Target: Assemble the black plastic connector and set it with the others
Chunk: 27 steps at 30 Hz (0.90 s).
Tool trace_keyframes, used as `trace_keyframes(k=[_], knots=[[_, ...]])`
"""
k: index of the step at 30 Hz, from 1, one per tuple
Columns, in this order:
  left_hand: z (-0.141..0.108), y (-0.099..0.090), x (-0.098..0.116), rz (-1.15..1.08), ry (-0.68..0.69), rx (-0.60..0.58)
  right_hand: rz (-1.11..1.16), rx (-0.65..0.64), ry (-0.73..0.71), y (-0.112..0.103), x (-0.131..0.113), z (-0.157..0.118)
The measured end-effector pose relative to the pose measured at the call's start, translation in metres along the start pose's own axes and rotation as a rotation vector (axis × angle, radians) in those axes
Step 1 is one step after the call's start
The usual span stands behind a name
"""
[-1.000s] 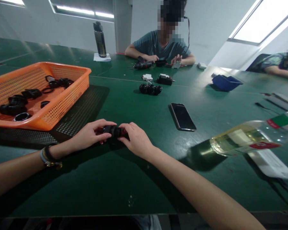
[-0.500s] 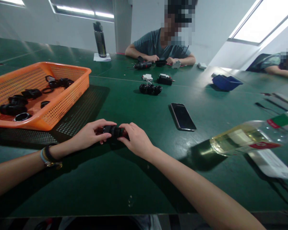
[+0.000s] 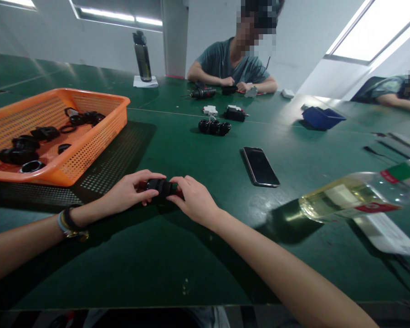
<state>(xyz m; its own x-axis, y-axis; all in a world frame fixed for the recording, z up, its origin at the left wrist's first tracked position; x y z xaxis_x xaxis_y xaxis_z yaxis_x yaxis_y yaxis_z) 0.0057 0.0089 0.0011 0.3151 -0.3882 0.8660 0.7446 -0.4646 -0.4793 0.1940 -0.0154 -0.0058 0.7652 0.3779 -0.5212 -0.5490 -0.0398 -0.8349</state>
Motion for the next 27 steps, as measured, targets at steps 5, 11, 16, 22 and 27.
trace_keyframes(k=[5, 11, 16, 22, 27], knots=[[-0.0003, -0.0003, 0.0002, 0.004, 0.0, 0.002, -0.01, -0.017, 0.011, 0.0004, 0.0002, 0.0004], [0.0, 0.0009, -0.001, 0.009, 0.012, 0.0, -0.019, -0.007, 0.003, 0.002, 0.0026, 0.0002], [-0.0002, 0.0003, -0.0011, -0.009, 0.004, 0.007, -0.029, -0.016, 0.013, 0.0009, 0.0013, 0.0003], [0.0003, 0.0004, -0.0012, -0.013, 0.012, 0.006, -0.033, -0.021, 0.013, 0.0004, 0.0001, 0.0008], [-0.0009, 0.0005, -0.0016, 0.0, 0.017, 0.001, -0.042, -0.019, 0.014, 0.0013, 0.001, 0.0007]])
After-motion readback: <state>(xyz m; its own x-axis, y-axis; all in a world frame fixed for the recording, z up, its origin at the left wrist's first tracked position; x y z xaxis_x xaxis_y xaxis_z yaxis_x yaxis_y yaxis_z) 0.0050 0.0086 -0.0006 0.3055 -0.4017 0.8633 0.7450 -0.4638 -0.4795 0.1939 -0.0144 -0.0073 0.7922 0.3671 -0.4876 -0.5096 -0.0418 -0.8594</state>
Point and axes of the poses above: each hand's wrist, its own z-axis towards the middle knuckle, its own y-axis out of the palm, x = y × z, the point moved 1 cm from there along z, towards the middle knuckle, and after that the axes turned 8 degrees about y, right-handed, at the moved point
